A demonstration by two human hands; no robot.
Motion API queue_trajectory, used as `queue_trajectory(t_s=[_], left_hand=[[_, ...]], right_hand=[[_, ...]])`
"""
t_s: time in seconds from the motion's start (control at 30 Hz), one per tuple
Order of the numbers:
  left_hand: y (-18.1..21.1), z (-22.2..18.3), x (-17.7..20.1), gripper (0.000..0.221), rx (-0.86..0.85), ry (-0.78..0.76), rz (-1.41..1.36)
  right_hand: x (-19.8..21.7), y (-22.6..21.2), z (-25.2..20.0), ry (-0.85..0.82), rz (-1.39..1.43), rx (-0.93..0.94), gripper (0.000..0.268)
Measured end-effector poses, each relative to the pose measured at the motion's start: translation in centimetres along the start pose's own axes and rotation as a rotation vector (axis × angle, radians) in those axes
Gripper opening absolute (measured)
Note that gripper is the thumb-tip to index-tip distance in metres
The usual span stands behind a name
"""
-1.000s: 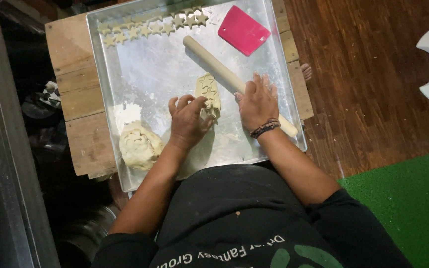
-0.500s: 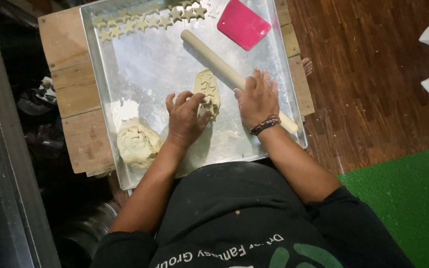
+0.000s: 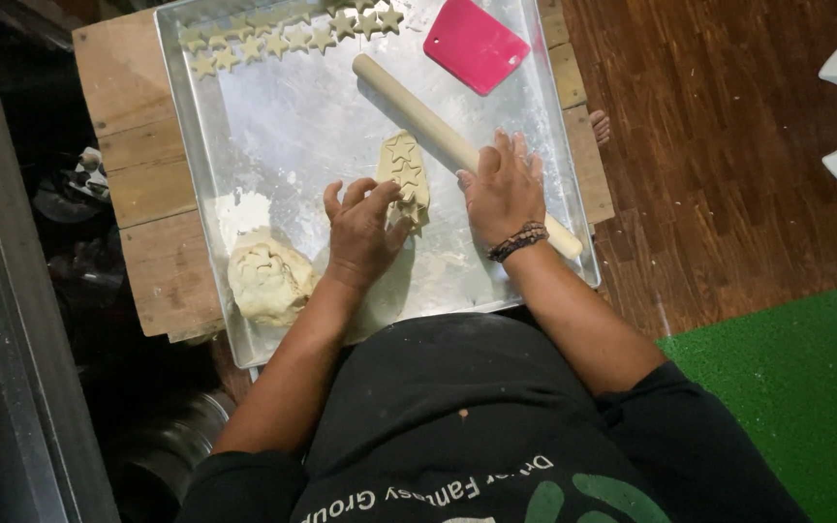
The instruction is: Cutting star shapes from rolled-out dough using a cookie cutter on a metal tray
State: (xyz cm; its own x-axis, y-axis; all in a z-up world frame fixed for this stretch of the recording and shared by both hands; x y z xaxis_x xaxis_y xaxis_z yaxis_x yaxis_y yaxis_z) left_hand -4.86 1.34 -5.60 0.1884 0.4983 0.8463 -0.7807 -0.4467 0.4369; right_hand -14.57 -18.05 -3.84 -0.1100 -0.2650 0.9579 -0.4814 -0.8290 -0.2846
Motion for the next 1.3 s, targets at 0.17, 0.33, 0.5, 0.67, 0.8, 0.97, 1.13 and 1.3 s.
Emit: queue_trajectory(t_s=[0.17,0.33,0.5,0.67,0.8,0.97,1.13,1.3], left_hand=[[-0.9,-0.3,-0.7,0.059,-0.015,0.010,0.016],[-0.8,-0.3,-0.7,0.059,-0.004,-0.006,0.028],[-0.6,-0.3,-0.4,0.059,-0.011,0.010,0.023],[-1.7,0.4,0.4,0.064,-0.069,0.137,-0.012],[-2.3,2.9,4.0,0.037,-0.171,0.421,0.009],[0.3,5.0,7.0,0.031,-0.093,0.311,0.119],[-0.9,4.8,2.7,0.038,0.061,0.023,0.241],[-0.5,6.2,2.6,0.059,0.314,-0.399,0.309]], right_hand=[[-0.1,0.0,0.0,-0.004,0.004,-0.005,0.041],[0.0,-0.1,-0.1,-0.002,0.002,0.002,0.042],[-0.2,0.1,0.0,-0.001,0.010,-0.003,0.042],[-0.4,0.3,-0.2,-0.003,0.048,0.039,0.045],[-3.6,0.6,0.0,0.295,-0.015,0.405,0.040],[-2.6,-2.1,-3.0,0.242,-0.045,0.437,0.044],[-2.5,-2.5,-4.1,0.149,-0.123,0.464,0.044],[-1.5,-2.8,-2.7,0.206,-0.209,0.512,0.055]])
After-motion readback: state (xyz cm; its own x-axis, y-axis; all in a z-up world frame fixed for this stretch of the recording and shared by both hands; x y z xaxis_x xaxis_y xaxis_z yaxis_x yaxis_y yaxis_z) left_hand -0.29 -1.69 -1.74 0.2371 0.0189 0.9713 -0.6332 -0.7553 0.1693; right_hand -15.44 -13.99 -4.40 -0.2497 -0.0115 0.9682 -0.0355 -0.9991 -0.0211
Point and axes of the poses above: each hand's wrist, its own z-axis towards the middle knuckle, its own x-axis out of the back of the hand, y = z × x, the point moved 3 cm from there along z, towards the middle knuckle, and after that the axes turned 6 degrees about -y, right-handed, at the moved point
